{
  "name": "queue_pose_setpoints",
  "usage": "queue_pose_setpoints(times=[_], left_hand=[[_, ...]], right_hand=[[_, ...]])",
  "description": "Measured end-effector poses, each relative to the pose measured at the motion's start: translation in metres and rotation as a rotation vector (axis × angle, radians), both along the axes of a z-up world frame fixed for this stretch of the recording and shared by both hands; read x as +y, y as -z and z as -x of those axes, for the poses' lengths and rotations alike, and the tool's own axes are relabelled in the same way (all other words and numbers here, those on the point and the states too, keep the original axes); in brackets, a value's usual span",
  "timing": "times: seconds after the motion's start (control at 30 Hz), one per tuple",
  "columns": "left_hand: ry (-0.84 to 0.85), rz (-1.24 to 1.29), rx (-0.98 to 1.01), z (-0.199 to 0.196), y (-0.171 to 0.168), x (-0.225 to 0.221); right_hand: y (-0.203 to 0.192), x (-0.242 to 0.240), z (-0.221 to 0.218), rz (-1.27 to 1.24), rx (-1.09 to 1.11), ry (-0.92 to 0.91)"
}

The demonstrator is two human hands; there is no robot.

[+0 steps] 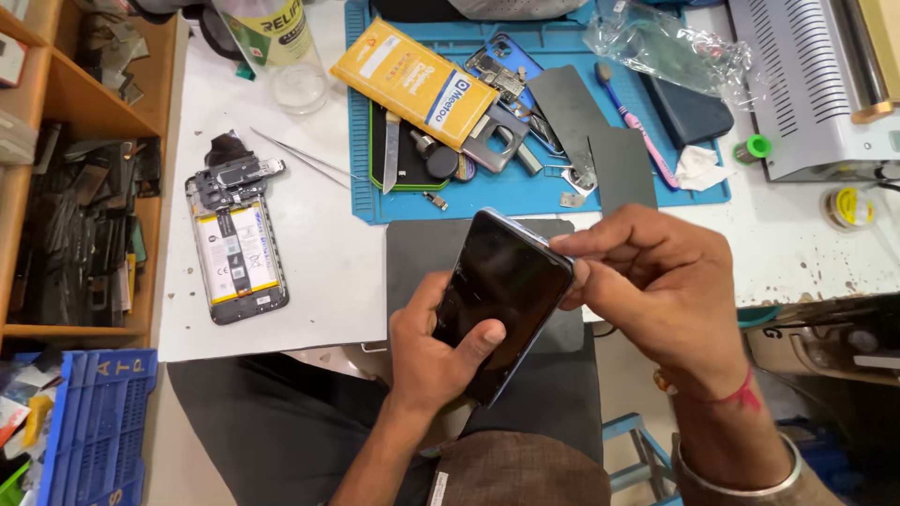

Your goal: The person handles a blue smartphone, removes the SIM tray, and then uses a screwdriver to unscrew the back cover. They separate the back cover from the phone body, exposing the internal components.

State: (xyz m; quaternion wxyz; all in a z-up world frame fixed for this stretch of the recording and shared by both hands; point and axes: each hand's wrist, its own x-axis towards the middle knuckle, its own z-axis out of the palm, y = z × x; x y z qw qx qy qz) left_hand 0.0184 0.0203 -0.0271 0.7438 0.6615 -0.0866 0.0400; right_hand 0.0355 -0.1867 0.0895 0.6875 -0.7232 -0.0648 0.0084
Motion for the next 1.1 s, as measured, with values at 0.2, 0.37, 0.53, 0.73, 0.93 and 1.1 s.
queue_pose_setpoints(times=[0.2, 0.37, 0.53, 0.73, 0.93, 1.1], left_hand=[[0.114, -0.046, -0.017, -0.013, -0.008, 0.014], [0.223, -0.261, -0.212, -0.033, -0.038, 0.037], [-0.042, -0.691, -0.26, -0.064, -0.08, 0.04], [0.205, -0.789, -0.56, -0.063, -0.087, 0.021], [0.275, -0.819, -0.523, -0.056, -0.075, 0.02], [0.226, -0.782, -0.572, -0.053, -0.07, 0.019]], right_hand=[[-0.012, -0.01, -0.008, -0.007, 0.194, -0.141], [-0.008, -0.011, -0.01, -0.054, 0.347, -0.315], [0.003, 0.005, -0.009, -0.109, 0.313, -0.064], [0.051, 0.014, 0.013, -0.15, 0.105, 0.02], [0.055, -0.013, 0.023, -0.047, 0.186, 0.07], [0.043, -0.016, 0.022, 0.022, 0.074, 0.034]])
